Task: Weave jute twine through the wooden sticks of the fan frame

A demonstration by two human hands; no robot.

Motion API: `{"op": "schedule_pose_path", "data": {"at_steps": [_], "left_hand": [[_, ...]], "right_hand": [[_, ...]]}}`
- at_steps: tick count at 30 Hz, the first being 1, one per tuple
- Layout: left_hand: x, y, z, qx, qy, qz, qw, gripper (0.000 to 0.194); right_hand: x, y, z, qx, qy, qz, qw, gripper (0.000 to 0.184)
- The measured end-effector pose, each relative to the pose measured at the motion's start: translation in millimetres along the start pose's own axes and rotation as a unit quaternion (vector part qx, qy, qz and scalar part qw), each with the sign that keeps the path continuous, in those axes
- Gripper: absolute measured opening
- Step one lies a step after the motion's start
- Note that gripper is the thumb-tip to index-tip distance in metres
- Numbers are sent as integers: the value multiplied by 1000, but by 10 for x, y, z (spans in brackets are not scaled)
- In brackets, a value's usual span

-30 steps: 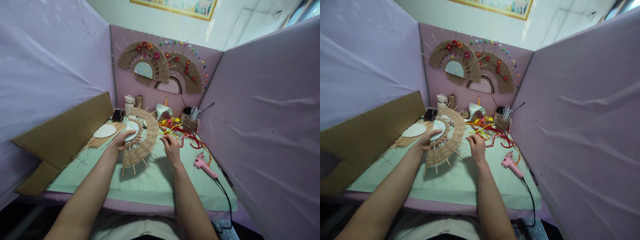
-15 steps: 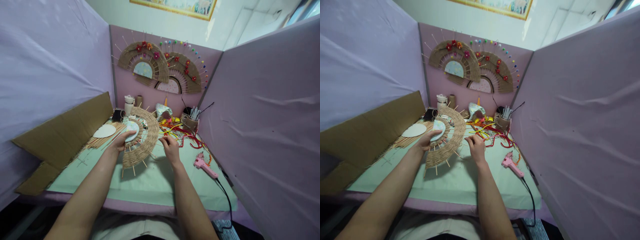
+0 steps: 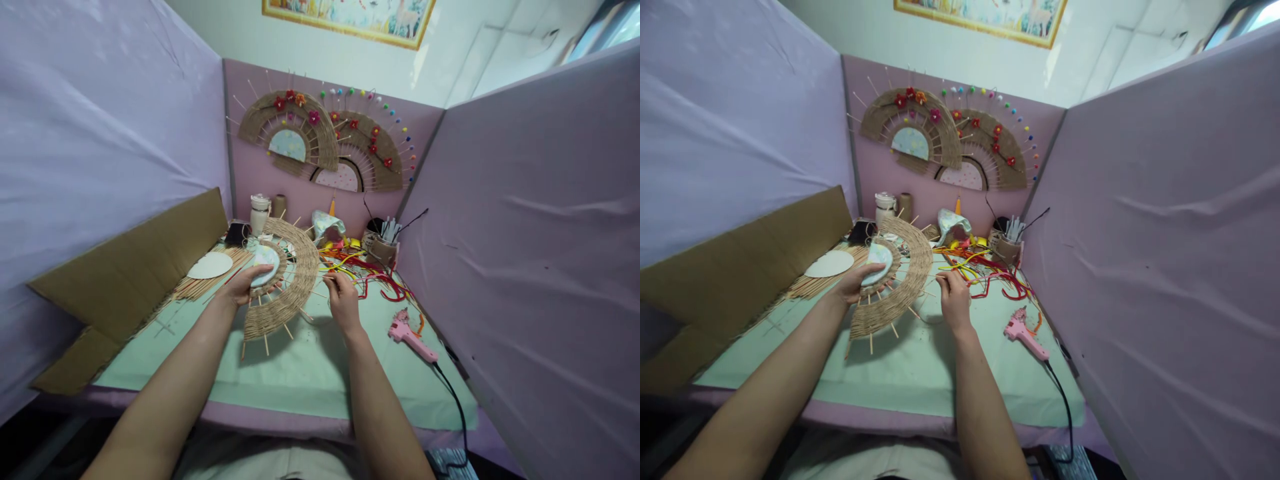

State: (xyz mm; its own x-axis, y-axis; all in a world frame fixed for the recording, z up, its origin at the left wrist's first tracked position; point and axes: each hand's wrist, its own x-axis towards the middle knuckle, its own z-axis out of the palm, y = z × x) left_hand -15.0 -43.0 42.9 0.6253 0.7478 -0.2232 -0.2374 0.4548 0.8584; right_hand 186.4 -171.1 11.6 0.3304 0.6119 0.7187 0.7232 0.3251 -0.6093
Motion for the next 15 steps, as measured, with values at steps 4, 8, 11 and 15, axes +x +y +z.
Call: {"op": "schedule_pose_path", "data": {"at_steps": [4,8,11,15], "left_hand": [[-8,77,-112,23,2,-22,1000,11],[-26,85,-324,48,5,-21,999,13],[-56,49,-404,64,4,-3,998,21],[-95,14,-376,76,-13,-15,997,21]], "right_hand": [[-2,-28,-22,-5,-3,9,1000,19],[-15,-47,-34,-6,-9,19,1000,23],[-14,-57,-39,11,-16,11,1000,21],[4,-67,-53,38,-16,13,999,18]]}}
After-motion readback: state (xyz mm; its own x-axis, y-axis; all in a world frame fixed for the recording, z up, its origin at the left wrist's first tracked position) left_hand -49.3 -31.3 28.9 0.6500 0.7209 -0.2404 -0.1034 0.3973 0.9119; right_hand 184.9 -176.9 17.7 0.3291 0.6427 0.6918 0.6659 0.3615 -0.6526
